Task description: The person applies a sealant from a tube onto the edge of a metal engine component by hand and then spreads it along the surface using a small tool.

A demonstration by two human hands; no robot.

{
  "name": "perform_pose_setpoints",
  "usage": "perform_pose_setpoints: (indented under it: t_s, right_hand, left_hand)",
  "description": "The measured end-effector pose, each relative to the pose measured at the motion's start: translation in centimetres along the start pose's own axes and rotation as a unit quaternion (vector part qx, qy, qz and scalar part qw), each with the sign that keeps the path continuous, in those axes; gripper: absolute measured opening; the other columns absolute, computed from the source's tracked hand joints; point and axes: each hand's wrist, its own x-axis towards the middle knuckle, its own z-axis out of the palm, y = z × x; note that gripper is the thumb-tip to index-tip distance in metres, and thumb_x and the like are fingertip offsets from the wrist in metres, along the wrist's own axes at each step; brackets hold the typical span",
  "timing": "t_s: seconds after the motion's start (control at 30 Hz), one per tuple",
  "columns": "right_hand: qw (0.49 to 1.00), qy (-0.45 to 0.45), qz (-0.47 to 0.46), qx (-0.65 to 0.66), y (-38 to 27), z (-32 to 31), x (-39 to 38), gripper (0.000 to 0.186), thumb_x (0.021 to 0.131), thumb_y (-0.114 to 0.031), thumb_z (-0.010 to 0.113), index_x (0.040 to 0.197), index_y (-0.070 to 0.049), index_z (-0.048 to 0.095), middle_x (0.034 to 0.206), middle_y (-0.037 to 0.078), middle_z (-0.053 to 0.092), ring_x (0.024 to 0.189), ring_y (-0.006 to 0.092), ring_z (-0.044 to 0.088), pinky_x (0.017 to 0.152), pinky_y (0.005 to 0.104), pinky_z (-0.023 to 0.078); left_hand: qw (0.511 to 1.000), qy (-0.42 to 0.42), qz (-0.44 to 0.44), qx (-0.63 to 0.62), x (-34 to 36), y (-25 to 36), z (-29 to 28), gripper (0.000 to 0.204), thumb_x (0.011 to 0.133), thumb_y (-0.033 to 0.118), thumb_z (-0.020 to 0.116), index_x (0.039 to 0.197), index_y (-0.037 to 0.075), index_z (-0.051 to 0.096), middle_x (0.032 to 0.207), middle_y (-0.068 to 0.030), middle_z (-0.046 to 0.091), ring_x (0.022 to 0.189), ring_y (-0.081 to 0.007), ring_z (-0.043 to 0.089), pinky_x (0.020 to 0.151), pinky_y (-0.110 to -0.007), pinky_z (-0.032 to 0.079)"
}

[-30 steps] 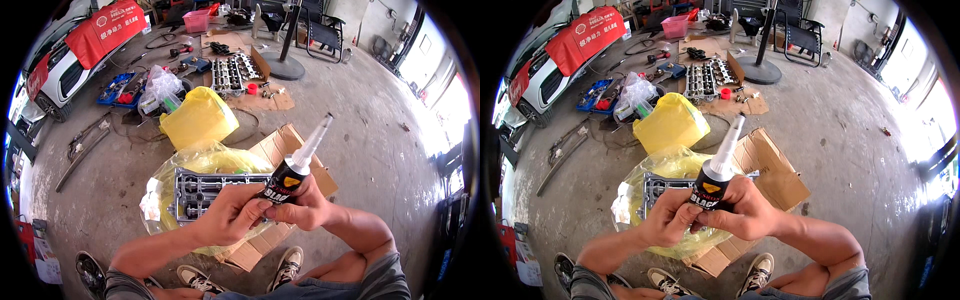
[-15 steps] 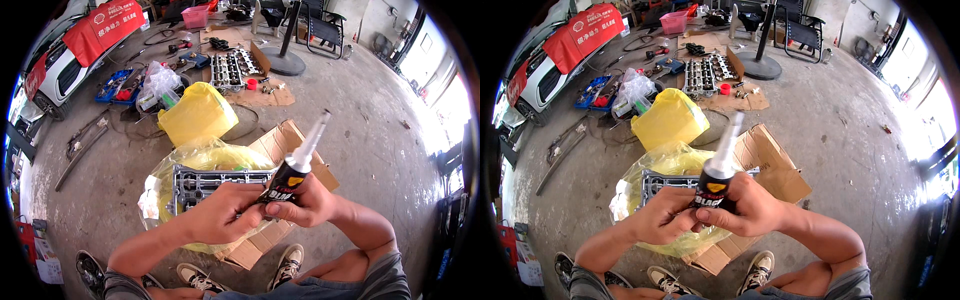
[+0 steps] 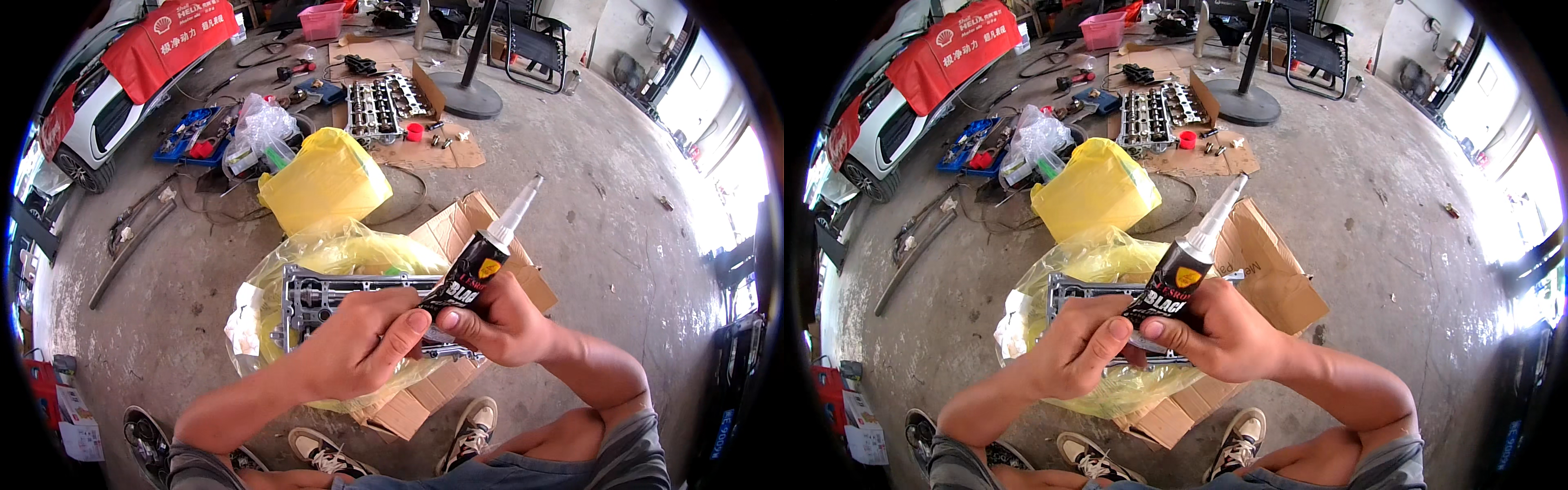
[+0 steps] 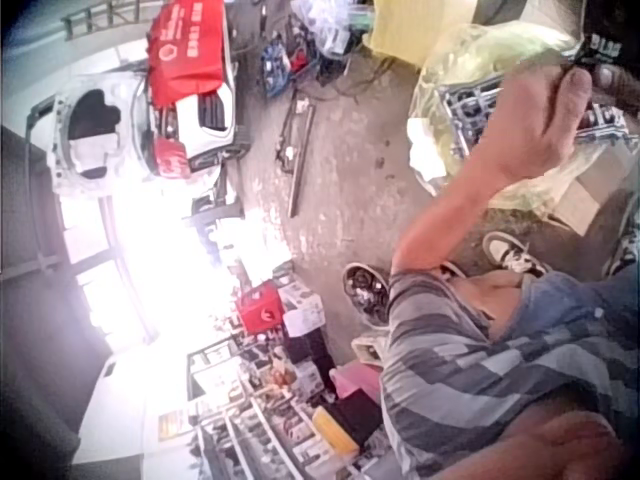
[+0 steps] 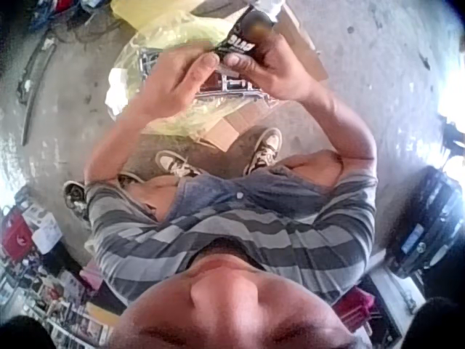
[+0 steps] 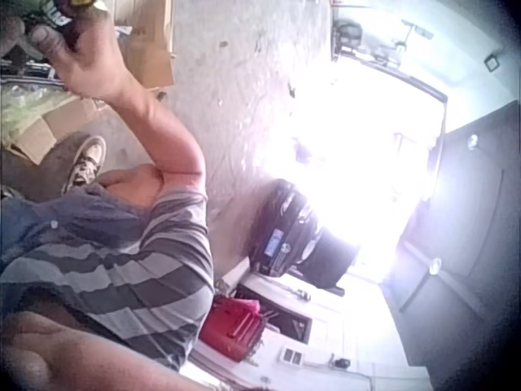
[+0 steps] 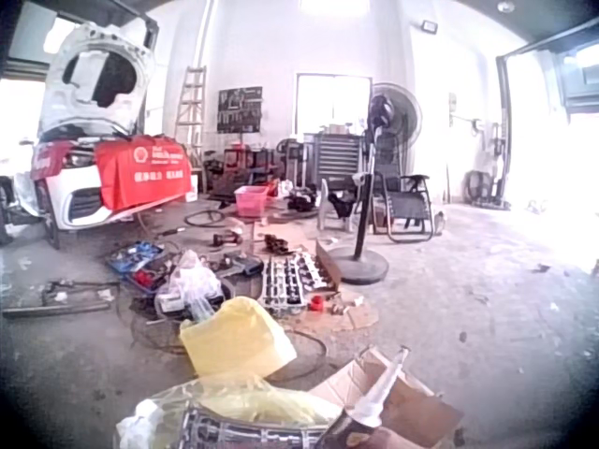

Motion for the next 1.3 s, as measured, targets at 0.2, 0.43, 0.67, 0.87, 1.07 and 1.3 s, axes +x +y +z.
perform_pose_setpoints:
  t_s: [0.2, 0.43, 0.67, 0.87, 1.07, 1.3]
  right_hand:
    - [0.979, -0.056, -0.038, -0.192, 0.2, -0.5, 0.3, 0.029, 0.084, -0.025, 0.069, 0.077, 0.002, 0.062, 0.053, 0.014, 0.050, 0.046, 0.0236, 0.043, 0.047, 0.0348, 0.038]
    - [0.992, -0.074, 0.041, -0.094, -2.1, -0.2, 0.3, 0.016, 0.087, -0.012, 0.064, 0.095, 0.002, 0.062, 0.080, 0.008, 0.067, 0.063, 0.0112, 0.055, 0.059, 0.0262, 0.046]
    - [0.994, -0.096, 0.022, -0.055, -2.0, 0.1, 0.4, 0.015, 0.089, -0.006, 0.056, 0.099, 0.004, 0.058, 0.079, 0.009, 0.066, 0.069, 0.0138, 0.059, 0.064, 0.0284, 0.047]
    - [0.993, -0.038, 0.101, -0.052, -0.5, 0.1, 0.6, 0.018, 0.091, -0.013, 0.056, 0.097, 0.004, 0.058, 0.074, 0.009, 0.062, 0.065, 0.0106, 0.052, 0.059, 0.0284, 0.045]
    - [0.996, -0.047, 0.074, -0.024, 0.8, -0.1, 0.3, 0.024, 0.088, -0.016, 0.059, 0.102, 0.003, 0.055, 0.072, 0.004, 0.060, 0.060, 0.0062, 0.048, 0.052, 0.0248, 0.040]
    - [0.910, 0.091, -0.249, -0.319, 2.5, 0.8, 0.3, 0.036, 0.072, 0.000, 0.071, 0.106, -0.001, 0.057, 0.087, 0.009, 0.057, 0.063, 0.0176, 0.060, 0.053, 0.0258, 0.047]
  left_hand:
    - [0.992, -0.118, -0.021, -0.025, 0.5, 0.8, -1.5, 0.037, 0.096, 0.034, 0.049, 0.085, -0.001, 0.055, 0.068, -0.0105, 0.055, 0.057, -0.0175, 0.058, 0.052, -0.029, 0.044]
    - [0.989, -0.086, -0.038, -0.117, -0.2, -0.4, -0.7, 0.028, 0.096, 0.024, 0.050, 0.095, -0.003, 0.056, 0.072, -0.0040, 0.058, 0.065, -0.0074, 0.059, 0.055, -0.023, 0.050]
    - [0.980, -0.017, -0.030, -0.194, -0.8, -1.0, 0.4, 0.023, 0.095, 0.017, 0.051, 0.099, -0.004, 0.057, 0.079, -0.0037, 0.060, 0.069, -0.0063, 0.057, 0.058, -0.023, 0.051]
    - [0.951, -0.057, -0.132, -0.272, -0.6, -1.9, -0.6, 0.024, 0.096, 0.019, 0.048, 0.102, -0.003, 0.054, 0.083, -0.0045, 0.059, 0.071, -0.0102, 0.059, 0.063, -0.024, 0.049]
    - [0.987, -0.074, -0.083, -0.112, -0.6, -1.6, -0.8, 0.019, 0.096, 0.015, 0.046, 0.093, -0.001, 0.054, 0.075, -0.0042, 0.060, 0.065, -0.0104, 0.058, 0.059, -0.026, 0.047]
    - [0.958, 0.036, -0.137, -0.250, -1.2, -1.7, 0.6, 0.027, 0.099, 0.022, 0.041, 0.088, 0.002, 0.056, 0.067, -0.0017, 0.057, 0.061, -0.0087, 0.055, 0.056, -0.024, 0.044]
